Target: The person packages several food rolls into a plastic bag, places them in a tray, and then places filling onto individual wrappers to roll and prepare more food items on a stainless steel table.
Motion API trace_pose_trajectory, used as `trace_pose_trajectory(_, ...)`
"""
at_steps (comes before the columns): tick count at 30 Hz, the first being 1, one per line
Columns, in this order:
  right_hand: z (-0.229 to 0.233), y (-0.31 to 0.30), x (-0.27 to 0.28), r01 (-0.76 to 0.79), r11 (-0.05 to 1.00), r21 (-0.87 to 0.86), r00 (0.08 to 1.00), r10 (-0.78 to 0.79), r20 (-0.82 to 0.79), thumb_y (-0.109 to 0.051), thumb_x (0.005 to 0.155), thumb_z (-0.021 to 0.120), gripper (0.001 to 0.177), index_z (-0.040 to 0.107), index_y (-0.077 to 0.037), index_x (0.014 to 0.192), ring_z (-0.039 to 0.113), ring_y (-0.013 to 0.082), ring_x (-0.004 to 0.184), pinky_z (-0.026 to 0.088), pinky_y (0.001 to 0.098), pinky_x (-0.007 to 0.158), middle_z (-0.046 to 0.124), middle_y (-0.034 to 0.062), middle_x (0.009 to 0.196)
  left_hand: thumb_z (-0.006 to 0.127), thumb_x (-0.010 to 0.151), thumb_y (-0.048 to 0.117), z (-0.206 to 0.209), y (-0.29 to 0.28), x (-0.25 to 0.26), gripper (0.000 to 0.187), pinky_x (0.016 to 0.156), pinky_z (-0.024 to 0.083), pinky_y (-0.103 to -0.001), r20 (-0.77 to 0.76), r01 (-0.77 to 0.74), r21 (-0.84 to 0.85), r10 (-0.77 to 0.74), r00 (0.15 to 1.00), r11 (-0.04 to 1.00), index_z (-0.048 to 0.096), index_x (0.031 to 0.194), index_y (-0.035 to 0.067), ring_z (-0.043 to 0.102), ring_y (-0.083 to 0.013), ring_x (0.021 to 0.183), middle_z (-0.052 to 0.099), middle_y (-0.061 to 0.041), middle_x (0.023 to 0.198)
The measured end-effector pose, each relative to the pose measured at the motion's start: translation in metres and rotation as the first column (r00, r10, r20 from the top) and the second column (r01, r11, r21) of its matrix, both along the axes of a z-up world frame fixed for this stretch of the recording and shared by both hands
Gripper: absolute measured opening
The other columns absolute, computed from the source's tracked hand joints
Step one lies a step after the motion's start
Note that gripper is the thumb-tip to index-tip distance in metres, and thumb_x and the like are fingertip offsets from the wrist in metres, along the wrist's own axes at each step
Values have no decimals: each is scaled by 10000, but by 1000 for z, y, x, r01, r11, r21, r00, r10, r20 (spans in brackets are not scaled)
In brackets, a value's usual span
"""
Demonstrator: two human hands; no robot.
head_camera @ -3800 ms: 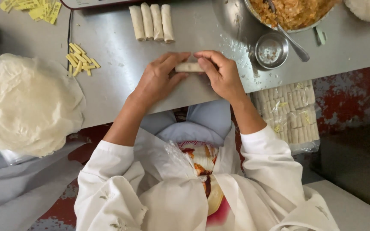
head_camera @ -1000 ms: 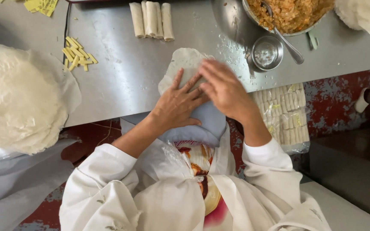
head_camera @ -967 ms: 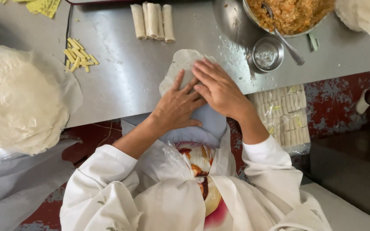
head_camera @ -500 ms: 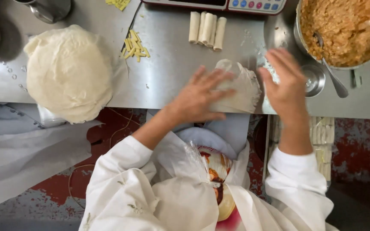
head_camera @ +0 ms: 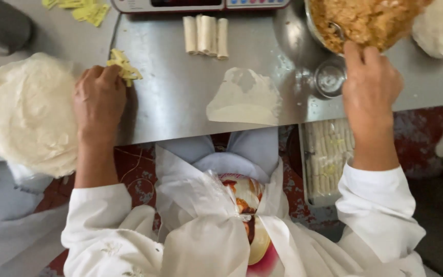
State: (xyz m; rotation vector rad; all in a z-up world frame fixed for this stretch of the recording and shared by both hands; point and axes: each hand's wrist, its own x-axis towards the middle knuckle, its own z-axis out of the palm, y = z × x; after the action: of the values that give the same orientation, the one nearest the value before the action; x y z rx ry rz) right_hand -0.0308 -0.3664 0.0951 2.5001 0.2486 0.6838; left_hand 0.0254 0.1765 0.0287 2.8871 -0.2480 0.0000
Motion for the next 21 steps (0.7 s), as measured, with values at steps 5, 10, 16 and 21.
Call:
trace_pose_trajectory(5, 3, 3, 39, 34, 967, -252, 994, -59, -90, -201, 917, 841, 150, 777, -275, 1031, 630, 66, 593, 493, 212, 442, 659, -95, 853, 769, 1086, 220, 3, 8, 1, 222, 775, 570, -559, 73, -16, 74, 11, 997, 997, 870, 1266, 138, 753, -419, 868, 809, -155, 1150)
trace_pose_trajectory(10, 44, -1, 55, 83, 940, -330, 994, -53, 98, -236, 807, 819, 292, 739, -401, 1034, 551, 46, 650, 374, 205, 502, 639, -170, 1067, 774, 1094, 275, 10, -7, 5, 220, 870, 516, -590, -37, -150, -3, 150, 988, 989, 866, 1186, 97, 725, -432, 943, 793, -196, 1136)
trace_pose_trajectory(16, 8, -12, 87, 7, 998, 55, 996, -12, 86, 65, 781, 721, 364, 678, -233, 986, 536, 131, 814, 442, 245, 553, 567, -70, 1022, 735, 965, 184, 6, 3, 6, 200, 768, 508, -522, 42, -123, -111, 128, 991, 986, 872, 1097, 124, 692, -372, 911, 780, -155, 1095)
trace_pose_trajectory(21, 12, 4, 38, -61, 996, -61, 998, 63, 30, 4, 822, 802, 355, 855, -211, 1100, 694, 153, 797, 556, 240, 559, 749, -34, 944, 853, 998, 199, 6, 18, 4, 117, 868, 510, -321, -24, -179, -321, 181, 983, 930, 894, 1104, 172, 668, -176, 862, 790, -59, 1042)
